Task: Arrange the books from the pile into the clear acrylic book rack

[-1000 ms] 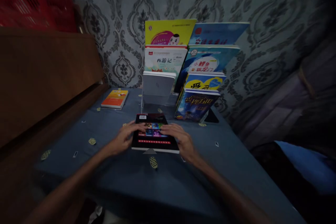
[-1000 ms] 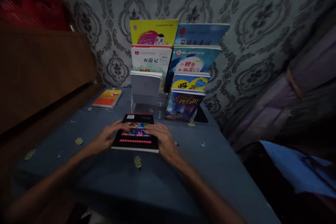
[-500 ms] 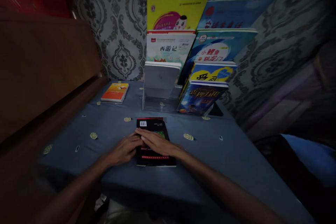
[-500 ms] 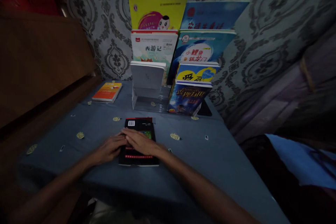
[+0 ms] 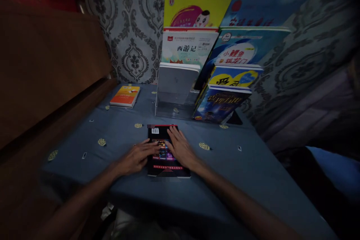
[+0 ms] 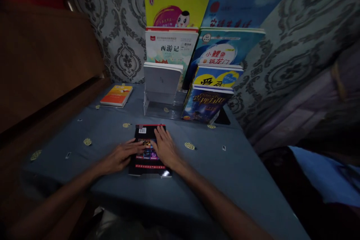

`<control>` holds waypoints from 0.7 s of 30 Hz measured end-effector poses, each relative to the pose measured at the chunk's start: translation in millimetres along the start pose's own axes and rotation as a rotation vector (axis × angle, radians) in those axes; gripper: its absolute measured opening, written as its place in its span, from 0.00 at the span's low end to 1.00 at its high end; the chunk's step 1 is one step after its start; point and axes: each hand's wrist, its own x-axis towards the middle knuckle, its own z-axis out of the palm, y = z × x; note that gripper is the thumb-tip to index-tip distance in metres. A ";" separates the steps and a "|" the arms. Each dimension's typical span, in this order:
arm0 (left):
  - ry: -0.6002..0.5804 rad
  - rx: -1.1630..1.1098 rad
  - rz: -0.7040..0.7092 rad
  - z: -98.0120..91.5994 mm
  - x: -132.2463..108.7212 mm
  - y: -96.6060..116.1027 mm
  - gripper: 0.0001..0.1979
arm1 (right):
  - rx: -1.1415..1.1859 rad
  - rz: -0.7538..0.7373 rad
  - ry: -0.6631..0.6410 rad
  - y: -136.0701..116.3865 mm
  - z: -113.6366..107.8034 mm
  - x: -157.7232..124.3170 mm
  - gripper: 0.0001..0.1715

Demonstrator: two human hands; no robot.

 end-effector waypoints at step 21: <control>0.361 -0.356 -0.243 -55.2 52.0 15.3 0.18 | 0.712 0.002 0.320 -0.1 -68.8 -28.6 0.21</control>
